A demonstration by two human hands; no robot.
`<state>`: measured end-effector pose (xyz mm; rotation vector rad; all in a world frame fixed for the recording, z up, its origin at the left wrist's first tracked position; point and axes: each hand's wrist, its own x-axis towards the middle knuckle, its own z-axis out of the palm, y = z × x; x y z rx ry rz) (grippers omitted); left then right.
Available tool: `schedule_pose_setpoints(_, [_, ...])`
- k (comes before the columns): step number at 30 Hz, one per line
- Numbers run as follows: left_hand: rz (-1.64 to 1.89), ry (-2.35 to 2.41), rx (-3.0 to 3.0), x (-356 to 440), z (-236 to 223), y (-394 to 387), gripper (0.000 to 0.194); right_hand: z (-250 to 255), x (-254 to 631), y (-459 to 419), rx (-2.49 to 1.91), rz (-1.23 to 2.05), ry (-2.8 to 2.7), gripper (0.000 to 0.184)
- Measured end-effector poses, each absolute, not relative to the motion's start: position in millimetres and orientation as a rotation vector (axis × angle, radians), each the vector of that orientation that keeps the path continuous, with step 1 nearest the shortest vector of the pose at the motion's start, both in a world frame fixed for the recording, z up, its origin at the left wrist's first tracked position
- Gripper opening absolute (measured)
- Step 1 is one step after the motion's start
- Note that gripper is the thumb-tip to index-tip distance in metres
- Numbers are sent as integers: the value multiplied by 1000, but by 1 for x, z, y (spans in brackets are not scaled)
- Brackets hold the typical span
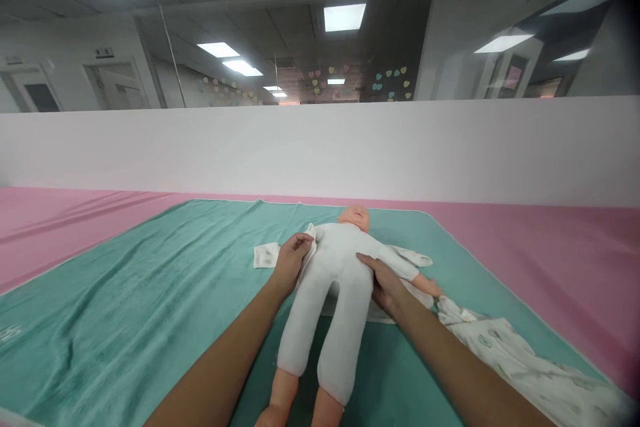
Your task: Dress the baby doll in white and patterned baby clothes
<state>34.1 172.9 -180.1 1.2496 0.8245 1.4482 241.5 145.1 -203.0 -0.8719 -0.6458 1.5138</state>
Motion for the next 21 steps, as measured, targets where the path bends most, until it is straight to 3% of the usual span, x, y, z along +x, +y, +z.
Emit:
schedule_pose_setpoints(7, [1472, 819, 1185, 14, -178, 169, 35, -197, 259, 131, -839, 1474, -621, 46])
schedule_pose_setpoints(10, [1396, 1037, 1310, 9, -184, 173, 44, -193, 262, 129, -820, 1421, -615, 44])
schedule_pose_setpoints(15, [1183, 1449, 1698, 12, -201, 181, 26, -197, 260, 130, -856, 1458, -636, 46])
schedule_pose_setpoints(21, [1352, 1178, 1450, 18, -196, 172, 31, -203, 258, 133, -978, 1506, -708, 51])
